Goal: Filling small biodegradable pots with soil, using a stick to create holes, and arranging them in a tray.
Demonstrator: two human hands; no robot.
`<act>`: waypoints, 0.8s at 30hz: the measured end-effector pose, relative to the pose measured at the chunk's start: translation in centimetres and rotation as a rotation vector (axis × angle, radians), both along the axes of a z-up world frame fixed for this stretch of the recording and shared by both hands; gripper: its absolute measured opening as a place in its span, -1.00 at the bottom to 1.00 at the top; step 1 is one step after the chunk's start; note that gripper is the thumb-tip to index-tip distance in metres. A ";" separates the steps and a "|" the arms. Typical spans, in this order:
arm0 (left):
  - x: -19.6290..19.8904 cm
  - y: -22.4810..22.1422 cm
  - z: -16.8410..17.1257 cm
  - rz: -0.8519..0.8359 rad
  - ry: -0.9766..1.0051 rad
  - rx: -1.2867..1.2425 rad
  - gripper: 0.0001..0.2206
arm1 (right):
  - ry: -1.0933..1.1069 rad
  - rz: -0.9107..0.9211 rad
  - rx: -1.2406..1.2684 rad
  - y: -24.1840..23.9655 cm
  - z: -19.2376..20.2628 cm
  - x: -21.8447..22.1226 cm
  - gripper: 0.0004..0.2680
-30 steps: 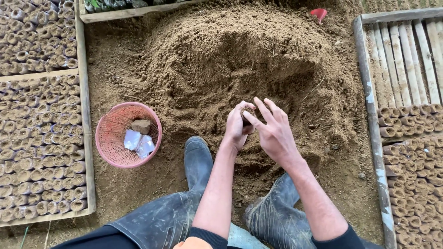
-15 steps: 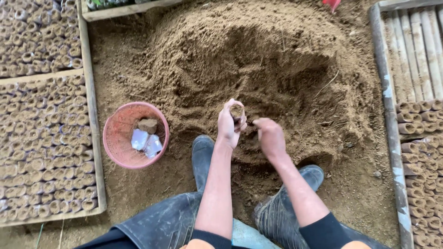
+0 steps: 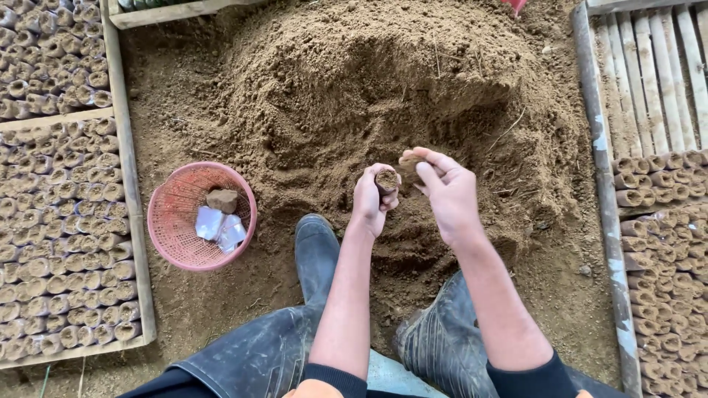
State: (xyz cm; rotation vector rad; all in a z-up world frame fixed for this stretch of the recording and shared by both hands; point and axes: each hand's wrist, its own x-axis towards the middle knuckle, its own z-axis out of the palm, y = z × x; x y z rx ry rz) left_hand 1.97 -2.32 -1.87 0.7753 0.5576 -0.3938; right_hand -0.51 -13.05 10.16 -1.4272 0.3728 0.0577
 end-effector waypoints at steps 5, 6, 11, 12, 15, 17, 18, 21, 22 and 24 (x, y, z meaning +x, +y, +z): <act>-0.3 -0.8 -0.5 -0.007 0.026 -0.038 -0.81 | -0.123 0.027 -0.168 -0.3 -0.9 -0.3 -0.83; -0.5 -0.9 -0.4 0.000 0.039 -0.054 -0.79 | -0.142 0.018 -0.160 -0.3 -0.8 -0.5 -0.83; -0.6 -0.8 1.0 0.010 0.014 -0.084 -0.77 | -0.168 -0.004 -0.169 -1.6 -0.1 -0.4 -0.83; -0.7 -0.7 1.0 0.010 0.002 -0.095 -0.77 | -0.142 0.029 -0.217 -1.8 -0.1 -0.4 -0.82; -0.6 -0.7 1.3 -0.002 -0.023 -0.096 -0.76 | -0.380 0.268 -0.736 -2.0 0.4 -0.9 -0.67; -0.8 -0.5 1.1 -0.006 -0.030 -0.088 -0.75 | -0.469 0.330 -0.963 -2.0 -1.8 -1.1 -0.58; -0.7 -0.4 1.0 -0.009 -0.040 -0.080 -0.75 | -0.560 0.390 -1.190 -2.0 -2.9 -1.2 -0.48; -0.6 -0.4 0.2 0.019 -0.036 -0.055 -0.74 | -0.551 0.530 -1.422 -2.0 -5.9 -2.2 -0.44; -0.6 -0.5 -0.4 0.022 -0.035 -0.055 -0.74 | -0.553 0.533 -1.421 -1.9 -6.2 -2.2 -0.44; -0.5 -0.7 -1.7 0.065 0.002 -0.072 -0.80 | -0.591 0.424 -1.325 -1.8 -7.0 -2.2 -0.38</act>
